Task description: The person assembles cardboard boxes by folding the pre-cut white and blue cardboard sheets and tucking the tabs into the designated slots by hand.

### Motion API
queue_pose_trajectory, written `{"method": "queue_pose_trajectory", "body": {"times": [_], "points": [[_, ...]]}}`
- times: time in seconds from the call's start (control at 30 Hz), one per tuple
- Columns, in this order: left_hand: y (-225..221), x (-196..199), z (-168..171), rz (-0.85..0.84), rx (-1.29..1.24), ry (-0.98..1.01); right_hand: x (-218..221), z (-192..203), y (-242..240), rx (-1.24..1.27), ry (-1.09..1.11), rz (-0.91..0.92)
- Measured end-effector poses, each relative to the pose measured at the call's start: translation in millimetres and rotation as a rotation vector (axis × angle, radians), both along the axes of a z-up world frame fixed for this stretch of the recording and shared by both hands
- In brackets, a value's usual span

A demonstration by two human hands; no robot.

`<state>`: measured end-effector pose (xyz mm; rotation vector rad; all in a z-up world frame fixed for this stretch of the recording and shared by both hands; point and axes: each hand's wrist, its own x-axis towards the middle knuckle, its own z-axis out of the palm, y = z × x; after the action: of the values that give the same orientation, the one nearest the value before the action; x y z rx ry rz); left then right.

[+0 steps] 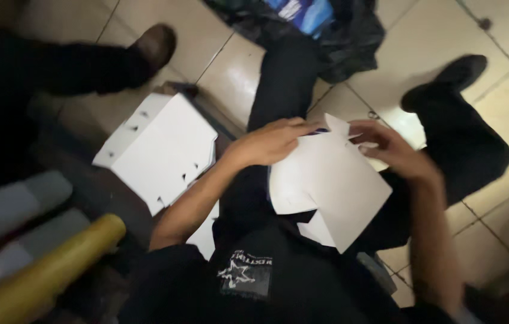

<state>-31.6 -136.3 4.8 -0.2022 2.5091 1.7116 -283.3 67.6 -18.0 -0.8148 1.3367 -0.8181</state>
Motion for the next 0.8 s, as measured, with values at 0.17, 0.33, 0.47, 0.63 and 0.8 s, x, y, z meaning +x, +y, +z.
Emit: {"method": "queue_pose_trajectory", "body": {"times": [0.17,0.33,0.47,0.63,0.8], "points": [[16.8,14.2,-4.6,0.043,-0.076,-0.185,51.9,-54.2,5.9,0.064,-0.217,-0.245],[17.5,16.0,14.7,-0.010,-0.097,-0.279,74.9,-55.8,-5.3,-0.108,-0.155,-0.273],[22.6,17.2,24.5,0.116,-0.088,-0.101,84.1,-63.7,-0.8,-0.024,-0.151,-0.437],[28.7,25.7,28.1,0.462,0.200,-0.095,93.9,-50.5,14.9,-0.206,-0.232,-0.663],[28.5,16.1,28.7,0.538,0.288,0.002,115.9,-17.0,-1.0,-0.183,-0.225,-0.915]]}}
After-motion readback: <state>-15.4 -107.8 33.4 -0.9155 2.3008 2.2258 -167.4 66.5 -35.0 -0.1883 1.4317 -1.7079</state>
